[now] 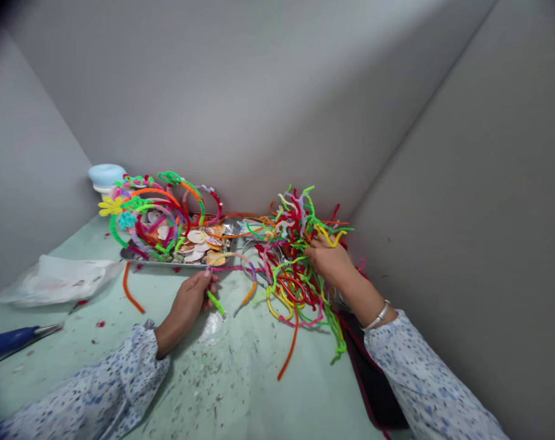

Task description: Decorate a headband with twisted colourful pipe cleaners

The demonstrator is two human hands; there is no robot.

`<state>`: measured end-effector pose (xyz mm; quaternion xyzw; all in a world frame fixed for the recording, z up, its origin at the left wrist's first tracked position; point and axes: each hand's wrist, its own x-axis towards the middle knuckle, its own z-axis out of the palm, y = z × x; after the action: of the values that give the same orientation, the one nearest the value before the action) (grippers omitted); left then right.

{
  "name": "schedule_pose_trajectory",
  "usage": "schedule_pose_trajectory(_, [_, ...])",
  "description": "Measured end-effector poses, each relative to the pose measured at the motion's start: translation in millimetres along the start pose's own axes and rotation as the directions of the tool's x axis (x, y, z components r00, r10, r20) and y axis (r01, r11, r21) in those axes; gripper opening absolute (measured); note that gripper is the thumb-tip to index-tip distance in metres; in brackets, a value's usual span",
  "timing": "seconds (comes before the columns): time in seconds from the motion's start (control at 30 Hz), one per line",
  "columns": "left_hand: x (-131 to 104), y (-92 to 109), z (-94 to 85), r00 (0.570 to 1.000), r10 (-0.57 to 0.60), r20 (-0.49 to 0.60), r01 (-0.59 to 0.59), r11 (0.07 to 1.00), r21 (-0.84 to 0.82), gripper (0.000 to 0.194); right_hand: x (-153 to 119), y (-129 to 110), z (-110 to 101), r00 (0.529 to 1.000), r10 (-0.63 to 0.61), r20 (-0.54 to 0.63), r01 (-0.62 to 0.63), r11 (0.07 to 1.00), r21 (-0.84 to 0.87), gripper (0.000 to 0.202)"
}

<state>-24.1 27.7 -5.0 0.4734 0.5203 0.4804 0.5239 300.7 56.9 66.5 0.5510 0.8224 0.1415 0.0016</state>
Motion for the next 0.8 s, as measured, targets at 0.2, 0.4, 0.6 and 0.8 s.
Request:
schedule_pose_trajectory(0.2, [-0.2, -0.5, -0.1, 1.000, 0.000, 0.005, 0.000, 1.000, 0.014, 0.043, -2.3, -1.9, 4.1, 0.994, 0.005, 0.107, -0.021, 0.989, 0.150, 0.015])
schedule_pose_trajectory(0.4, [-0.9, 0.5, 1.5, 1.000, 0.010, 0.013, -0.010, 1.000, 0.017, 0.043, -11.3, -16.1, 2.9, 0.977, 0.020, 0.211, -0.041, 0.994, 0.098, 0.022])
schedule_pose_trajectory(0.6, [0.0, 1.7, 1.5, 1.000, 0.005, 0.016, -0.005, 1.000, 0.009, 0.043, -10.1, -29.4, 0.0, 0.967, 0.069, 0.247, -0.084, 0.995, 0.047, 0.027])
schedule_pose_trajectory(0.8, [0.3, 1.9, 0.3, 1.000, -0.002, 0.024, 0.002, 1.000, 0.008, 0.042, -7.9, -19.9, 5.8, 0.970, 0.065, 0.235, -0.092, 0.990, 0.107, 0.019])
